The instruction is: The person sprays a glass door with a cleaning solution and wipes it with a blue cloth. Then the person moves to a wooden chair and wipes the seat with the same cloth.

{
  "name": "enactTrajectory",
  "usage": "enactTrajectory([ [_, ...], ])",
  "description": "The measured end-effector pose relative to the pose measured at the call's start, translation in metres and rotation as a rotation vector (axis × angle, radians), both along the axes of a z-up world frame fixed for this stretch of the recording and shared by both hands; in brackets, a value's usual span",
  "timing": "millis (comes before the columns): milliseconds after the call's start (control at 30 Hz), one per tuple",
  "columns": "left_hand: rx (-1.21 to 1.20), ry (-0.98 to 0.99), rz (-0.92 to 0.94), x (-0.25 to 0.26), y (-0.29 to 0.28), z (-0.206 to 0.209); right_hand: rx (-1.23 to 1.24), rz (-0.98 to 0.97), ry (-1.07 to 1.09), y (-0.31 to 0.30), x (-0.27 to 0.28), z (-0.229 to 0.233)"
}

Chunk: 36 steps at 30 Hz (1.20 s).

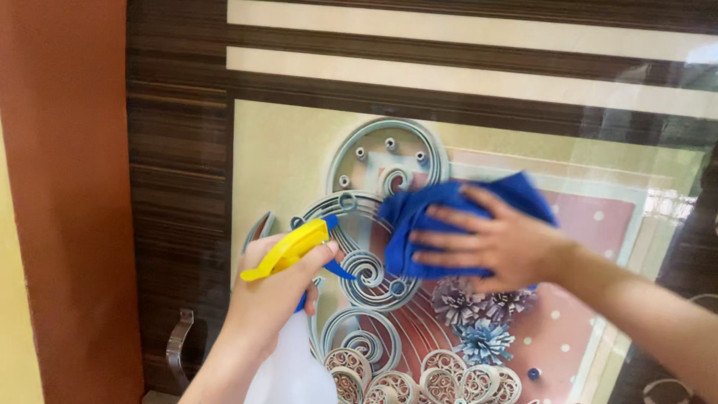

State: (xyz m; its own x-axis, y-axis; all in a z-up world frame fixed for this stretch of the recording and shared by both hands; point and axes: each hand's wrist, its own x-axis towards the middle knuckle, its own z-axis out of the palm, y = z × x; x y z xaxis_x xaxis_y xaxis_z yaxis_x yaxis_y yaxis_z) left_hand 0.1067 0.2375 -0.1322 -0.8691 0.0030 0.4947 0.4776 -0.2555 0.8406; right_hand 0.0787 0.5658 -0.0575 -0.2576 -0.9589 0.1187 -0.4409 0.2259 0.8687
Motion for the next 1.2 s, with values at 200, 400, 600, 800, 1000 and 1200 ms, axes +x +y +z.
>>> enactTrajectory([
  [200,-0.007,0.0,0.019,-0.003,0.009,-0.001,-0.261,-0.168,0.329,0.034,0.018,0.054],
  [400,0.035,-0.035,0.016,-0.004,0.023,0.0,-0.491,-0.165,0.455,0.041,0.023,0.049],
  [600,0.062,-0.06,-0.008,-0.009,0.035,-0.005,-0.562,-0.153,0.421,0.042,0.025,0.025],
  [800,0.04,-0.043,-0.013,-0.012,0.042,-0.014,-0.5,-0.186,0.348,0.046,0.029,-0.025],
  [1000,0.042,-0.024,-0.058,-0.009,0.044,-0.017,-0.413,-0.195,0.303,0.061,0.029,-0.09],
  [1200,0.032,-0.054,-0.068,-0.004,0.048,-0.022,-0.302,-0.181,0.215,0.076,0.033,-0.14],
])
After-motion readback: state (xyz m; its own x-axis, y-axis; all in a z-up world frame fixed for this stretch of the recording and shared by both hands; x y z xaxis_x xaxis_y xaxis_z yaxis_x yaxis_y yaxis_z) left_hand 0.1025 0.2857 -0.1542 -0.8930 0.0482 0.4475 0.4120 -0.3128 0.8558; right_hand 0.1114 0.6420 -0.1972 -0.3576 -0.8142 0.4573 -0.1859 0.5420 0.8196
